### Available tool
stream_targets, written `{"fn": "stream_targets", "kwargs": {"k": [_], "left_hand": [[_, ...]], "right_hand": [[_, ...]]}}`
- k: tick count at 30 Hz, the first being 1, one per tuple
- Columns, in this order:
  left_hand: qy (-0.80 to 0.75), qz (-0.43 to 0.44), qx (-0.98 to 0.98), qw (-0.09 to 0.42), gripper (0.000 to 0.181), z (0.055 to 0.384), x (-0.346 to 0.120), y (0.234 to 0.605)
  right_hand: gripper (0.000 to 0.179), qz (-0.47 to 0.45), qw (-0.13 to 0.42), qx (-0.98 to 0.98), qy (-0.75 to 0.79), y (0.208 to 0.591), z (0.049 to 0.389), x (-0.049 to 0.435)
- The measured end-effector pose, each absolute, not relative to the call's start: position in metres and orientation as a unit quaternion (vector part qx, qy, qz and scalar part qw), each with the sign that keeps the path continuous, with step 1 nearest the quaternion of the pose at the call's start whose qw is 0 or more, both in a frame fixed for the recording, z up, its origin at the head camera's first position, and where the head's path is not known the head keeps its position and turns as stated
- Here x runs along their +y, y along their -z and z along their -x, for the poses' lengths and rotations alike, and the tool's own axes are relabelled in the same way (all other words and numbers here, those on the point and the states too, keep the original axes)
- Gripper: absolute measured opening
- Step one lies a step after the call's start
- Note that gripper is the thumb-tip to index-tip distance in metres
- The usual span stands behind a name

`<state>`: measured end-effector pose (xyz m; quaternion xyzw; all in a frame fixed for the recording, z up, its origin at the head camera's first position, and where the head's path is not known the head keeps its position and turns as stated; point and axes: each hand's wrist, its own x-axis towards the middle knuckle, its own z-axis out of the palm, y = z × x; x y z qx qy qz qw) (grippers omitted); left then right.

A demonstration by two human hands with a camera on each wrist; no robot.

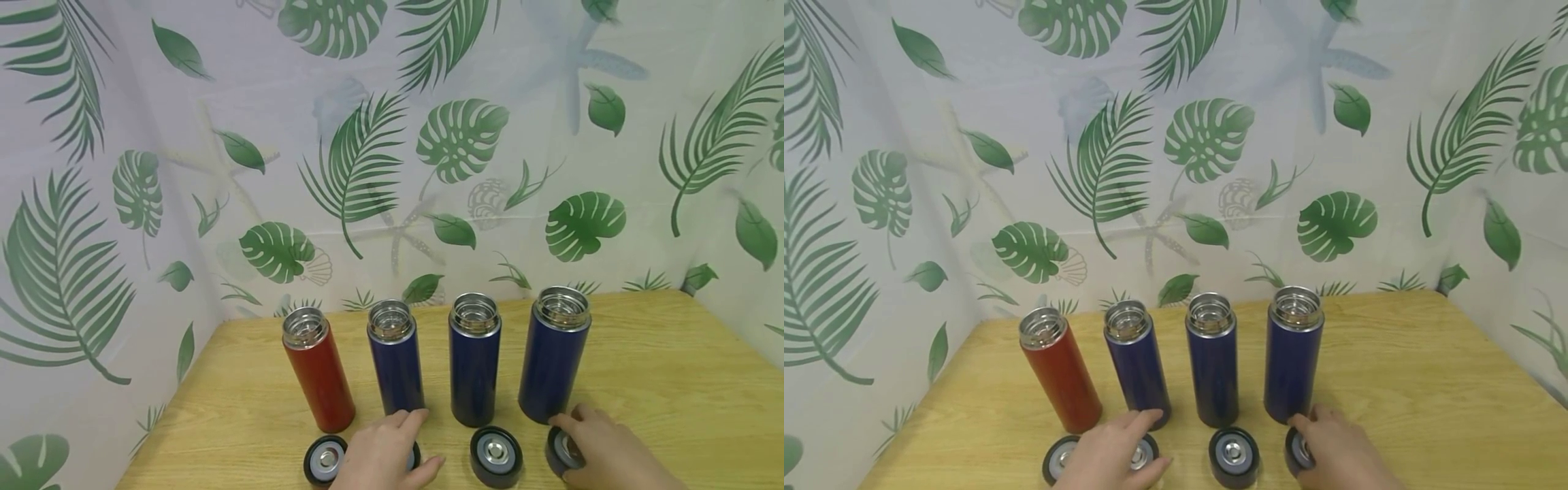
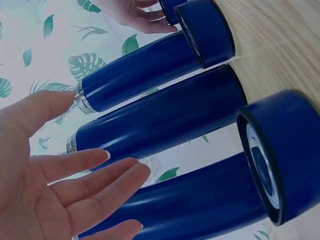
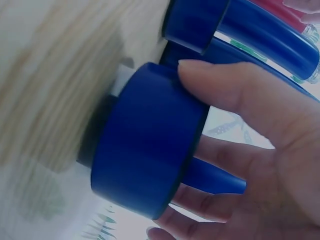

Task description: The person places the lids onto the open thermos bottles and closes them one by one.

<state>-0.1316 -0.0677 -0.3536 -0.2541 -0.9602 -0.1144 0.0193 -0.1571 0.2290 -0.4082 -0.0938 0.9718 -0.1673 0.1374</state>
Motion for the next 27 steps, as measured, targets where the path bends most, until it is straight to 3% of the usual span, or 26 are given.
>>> {"fn": "stream_targets", "kwargs": {"k": [7,14,27], "left_hand": [[0.134,0.271,-0.953,0.030,0.049,0.131,-0.066,0.350],[0.154,0.281,-0.947,0.035,0.047,0.131,-0.062,0.345],[0.189,0.301,-0.933,0.054,0.050,0.138,-0.039,0.334]], "right_hand": [[0.062,0.104,0.100,0.976,0.165,0.401,0.154,0.234],[0.064,0.084,0.096,0.977,0.171,0.391,0.151,0.236],[0.066,0.118,0.005,0.981,0.155,0.372,0.152,0.248]]}}
